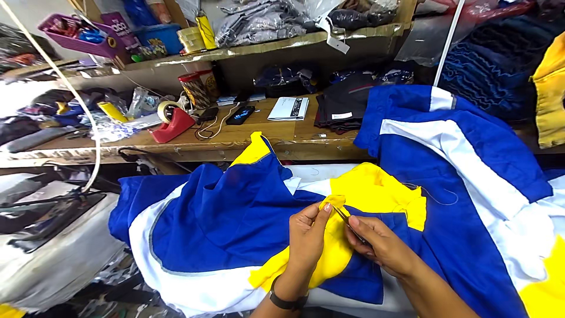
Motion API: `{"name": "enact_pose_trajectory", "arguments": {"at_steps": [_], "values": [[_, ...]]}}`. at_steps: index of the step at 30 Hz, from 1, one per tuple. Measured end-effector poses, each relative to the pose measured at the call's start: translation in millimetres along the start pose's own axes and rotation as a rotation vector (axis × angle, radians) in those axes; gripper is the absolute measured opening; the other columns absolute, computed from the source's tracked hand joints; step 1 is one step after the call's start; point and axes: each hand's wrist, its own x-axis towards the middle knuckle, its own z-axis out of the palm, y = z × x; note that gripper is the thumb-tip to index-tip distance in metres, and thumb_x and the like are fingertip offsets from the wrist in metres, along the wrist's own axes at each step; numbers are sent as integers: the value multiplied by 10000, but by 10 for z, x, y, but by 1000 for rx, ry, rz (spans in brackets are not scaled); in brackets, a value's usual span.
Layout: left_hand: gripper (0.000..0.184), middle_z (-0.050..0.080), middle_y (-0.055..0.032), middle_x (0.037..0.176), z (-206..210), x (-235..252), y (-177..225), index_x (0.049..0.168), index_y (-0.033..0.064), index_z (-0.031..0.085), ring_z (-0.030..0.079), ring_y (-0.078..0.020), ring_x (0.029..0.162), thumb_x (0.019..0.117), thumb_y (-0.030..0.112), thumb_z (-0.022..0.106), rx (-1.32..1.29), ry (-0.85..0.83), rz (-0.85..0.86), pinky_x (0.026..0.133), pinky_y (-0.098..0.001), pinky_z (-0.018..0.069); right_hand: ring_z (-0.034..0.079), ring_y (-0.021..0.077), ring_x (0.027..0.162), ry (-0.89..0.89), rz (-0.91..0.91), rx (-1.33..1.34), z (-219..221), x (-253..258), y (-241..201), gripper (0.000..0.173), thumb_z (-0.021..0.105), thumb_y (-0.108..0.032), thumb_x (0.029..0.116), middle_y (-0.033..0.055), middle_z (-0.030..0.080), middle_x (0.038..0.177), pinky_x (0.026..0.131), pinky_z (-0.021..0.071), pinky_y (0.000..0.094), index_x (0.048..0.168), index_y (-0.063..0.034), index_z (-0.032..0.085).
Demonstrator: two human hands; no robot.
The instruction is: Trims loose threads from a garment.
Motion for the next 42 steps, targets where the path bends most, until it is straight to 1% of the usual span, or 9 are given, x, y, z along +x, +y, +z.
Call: {"name": "enact_pose_trajectory", "arguments": {"at_steps": [10, 17, 22, 26, 28, 30, 31, 35, 42], "values": [[205, 744, -36, 837, 0, -15, -57, 945, -35, 744, 699, -53, 764, 1010, 4, 554, 79, -1, 99, 747, -233, 595, 312, -71, 421, 30, 1, 18, 33, -10, -8, 412, 416, -337, 1094, -134, 379, 543, 394, 243, 101, 740, -183, 561], [206, 753, -181, 1097, -26, -8, -162, 1004, -127, 730, 703, -153, 1134, 978, 15, 583, 279, -24, 382, 1033, -274, 527, 358, -55, 391, -34, 120, 281, 46, -13, -14, 466, 414, -421, 1085, -111, 414, 544, 361, 286, 102, 727, -167, 570], [220, 770, -85, 991, -28, -23, -160, 993, -77, 736, 732, -86, 953, 1007, -4, 529, 197, -10, 290, 898, -253, 591, 401, -51, 501, 172, -128, -195, 76, 21, 102, 385, 551, -392, 1046, -129, 442, 589, 475, 319, 130, 725, -181, 573], [227, 760, -41, 896, -9, -25, -149, 950, -52, 735, 724, -60, 842, 1004, -5, 520, 174, 1, 288, 807, -238, 604, 375, -54, 396, -124, 118, 381, 44, 5, 24, 479, 473, -497, 1063, -113, 415, 547, 363, 306, 103, 740, -160, 578], [229, 739, -14, 824, 1, -25, -123, 914, -31, 729, 704, -40, 770, 1004, -6, 520, 172, 18, 251, 743, -221, 598, 364, -70, 429, 28, -25, 85, 69, 20, 52, 433, 507, -416, 1065, -124, 426, 550, 398, 280, 100, 713, -172, 574], [238, 730, -6, 788, 2, -26, -110, 899, -25, 730, 693, -34, 733, 1005, -6, 518, 163, 24, 209, 714, -212, 591, 392, -52, 499, 240, -188, -390, 74, 31, 115, 412, 565, -455, 1023, -125, 429, 581, 469, 307, 143, 721, -175, 567], [242, 727, -6, 779, 3, -28, -111, 893, -26, 729, 690, -34, 723, 1004, -8, 515, 155, 26, 196, 703, -211, 589, 389, -51, 498, 264, -200, -438, 79, 30, 119, 416, 568, -467, 1017, -127, 423, 578, 470, 305, 148, 718, -178, 562], [230, 733, -14, 802, 21, -54, -138, 909, -29, 723, 700, -45, 741, 1009, -2, 518, 122, 18, 219, 720, -225, 598, 371, -71, 405, 15, -5, 146, 45, 37, 30, 433, 528, -386, 1054, -129, 439, 529, 373, 280, 100, 680, -178, 593], [206, 744, -29, 831, 41, -88, -182, 938, -60, 723, 708, -39, 764, 995, -20, 528, 189, 23, 307, 736, -214, 600, 366, -63, 433, 141, -74, 14, 83, 77, 90, 424, 562, -271, 1041, -126, 430, 521, 412, 273, 113, 628, -177, 569]]}}
